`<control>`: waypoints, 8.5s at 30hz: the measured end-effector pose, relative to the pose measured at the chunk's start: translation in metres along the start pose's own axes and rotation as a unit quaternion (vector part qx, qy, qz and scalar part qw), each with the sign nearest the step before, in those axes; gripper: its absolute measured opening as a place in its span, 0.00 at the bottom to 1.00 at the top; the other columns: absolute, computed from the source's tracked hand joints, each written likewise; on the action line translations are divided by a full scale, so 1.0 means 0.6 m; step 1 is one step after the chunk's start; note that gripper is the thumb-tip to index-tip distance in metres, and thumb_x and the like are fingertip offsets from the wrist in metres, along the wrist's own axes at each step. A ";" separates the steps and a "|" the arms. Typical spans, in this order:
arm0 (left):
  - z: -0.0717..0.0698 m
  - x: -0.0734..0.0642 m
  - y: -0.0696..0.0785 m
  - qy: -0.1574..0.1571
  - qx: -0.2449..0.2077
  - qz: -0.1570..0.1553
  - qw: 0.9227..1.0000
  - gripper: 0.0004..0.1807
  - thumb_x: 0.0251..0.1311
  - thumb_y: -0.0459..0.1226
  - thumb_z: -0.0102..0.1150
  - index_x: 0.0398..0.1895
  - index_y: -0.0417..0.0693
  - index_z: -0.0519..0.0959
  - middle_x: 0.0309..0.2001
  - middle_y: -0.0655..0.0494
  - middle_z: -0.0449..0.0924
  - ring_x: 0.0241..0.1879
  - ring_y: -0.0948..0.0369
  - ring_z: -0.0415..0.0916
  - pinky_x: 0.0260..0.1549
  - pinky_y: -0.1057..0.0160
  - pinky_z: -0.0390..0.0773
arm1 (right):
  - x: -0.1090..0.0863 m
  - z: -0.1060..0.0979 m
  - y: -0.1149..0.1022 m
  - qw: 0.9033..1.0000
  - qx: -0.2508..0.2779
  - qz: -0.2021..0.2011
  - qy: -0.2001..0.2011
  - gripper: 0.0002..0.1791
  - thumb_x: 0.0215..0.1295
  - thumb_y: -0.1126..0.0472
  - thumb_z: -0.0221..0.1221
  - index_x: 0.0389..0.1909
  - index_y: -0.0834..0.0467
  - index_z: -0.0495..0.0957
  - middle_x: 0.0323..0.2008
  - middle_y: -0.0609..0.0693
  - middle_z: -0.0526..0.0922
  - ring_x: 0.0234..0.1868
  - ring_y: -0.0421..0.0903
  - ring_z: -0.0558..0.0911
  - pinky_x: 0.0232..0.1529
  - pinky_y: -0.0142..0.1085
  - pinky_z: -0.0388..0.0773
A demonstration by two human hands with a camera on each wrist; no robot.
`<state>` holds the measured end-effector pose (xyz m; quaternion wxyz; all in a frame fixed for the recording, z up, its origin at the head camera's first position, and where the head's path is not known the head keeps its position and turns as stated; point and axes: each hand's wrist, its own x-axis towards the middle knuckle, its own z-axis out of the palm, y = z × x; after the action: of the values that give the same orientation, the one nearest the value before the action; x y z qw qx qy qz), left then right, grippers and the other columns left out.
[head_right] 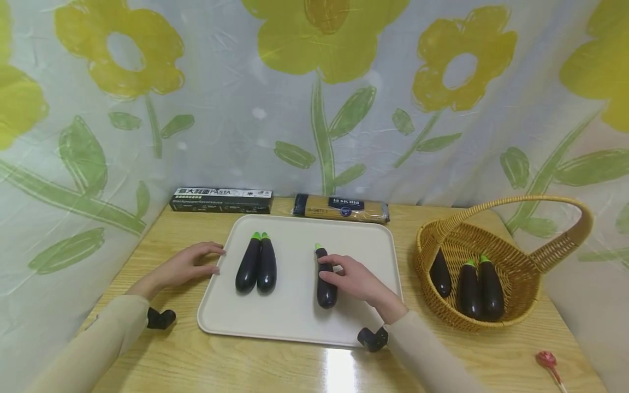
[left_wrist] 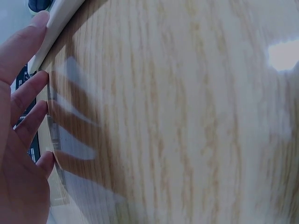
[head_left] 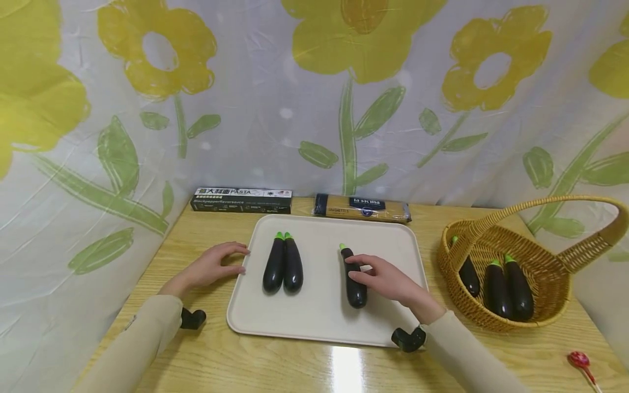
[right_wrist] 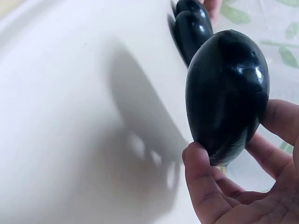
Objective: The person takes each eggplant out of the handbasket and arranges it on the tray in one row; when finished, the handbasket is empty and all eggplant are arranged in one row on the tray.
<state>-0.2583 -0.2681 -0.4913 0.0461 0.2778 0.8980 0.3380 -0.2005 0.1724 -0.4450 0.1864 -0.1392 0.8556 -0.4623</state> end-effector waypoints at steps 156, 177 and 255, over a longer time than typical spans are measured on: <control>-0.003 0.002 0.002 -0.014 -0.007 -0.023 1.000 0.22 0.61 0.43 0.66 0.56 0.45 0.78 0.62 0.41 0.73 0.65 0.40 0.64 0.65 0.37 0.59 | -0.165 -0.388 0.169 0.987 -0.005 0.110 0.114 0.40 0.78 0.46 0.43 0.74 0.71 0.44 0.70 0.76 0.51 0.42 0.19 0.73 0.48 0.33 0.81; -0.001 0.004 -0.002 -0.017 -0.007 -0.023 1.000 0.23 0.60 0.43 0.67 0.57 0.45 0.78 0.62 0.41 0.73 0.65 0.41 0.64 0.65 0.38 0.59 | -0.130 -0.337 0.178 0.996 0.047 0.081 0.011 0.36 0.73 0.58 0.54 0.73 0.70 0.51 0.67 0.74 0.60 0.63 0.59 0.71 0.55 0.50 0.78; -0.003 0.002 0.006 -0.017 -0.008 -0.023 1.000 0.22 0.61 0.43 0.66 0.57 0.45 0.78 0.62 0.40 0.73 0.65 0.39 0.64 0.64 0.36 0.60 | -0.239 -0.325 0.122 0.980 -0.139 0.088 0.109 0.37 0.73 0.47 0.54 0.73 0.64 0.57 0.68 0.75 0.56 0.61 0.77 0.62 0.50 0.66 0.70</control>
<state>-0.2581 -0.2663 -0.4874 0.0718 0.2625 0.9004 0.3394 -0.1648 0.4142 -0.3814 0.1106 -0.0366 0.9358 -0.3327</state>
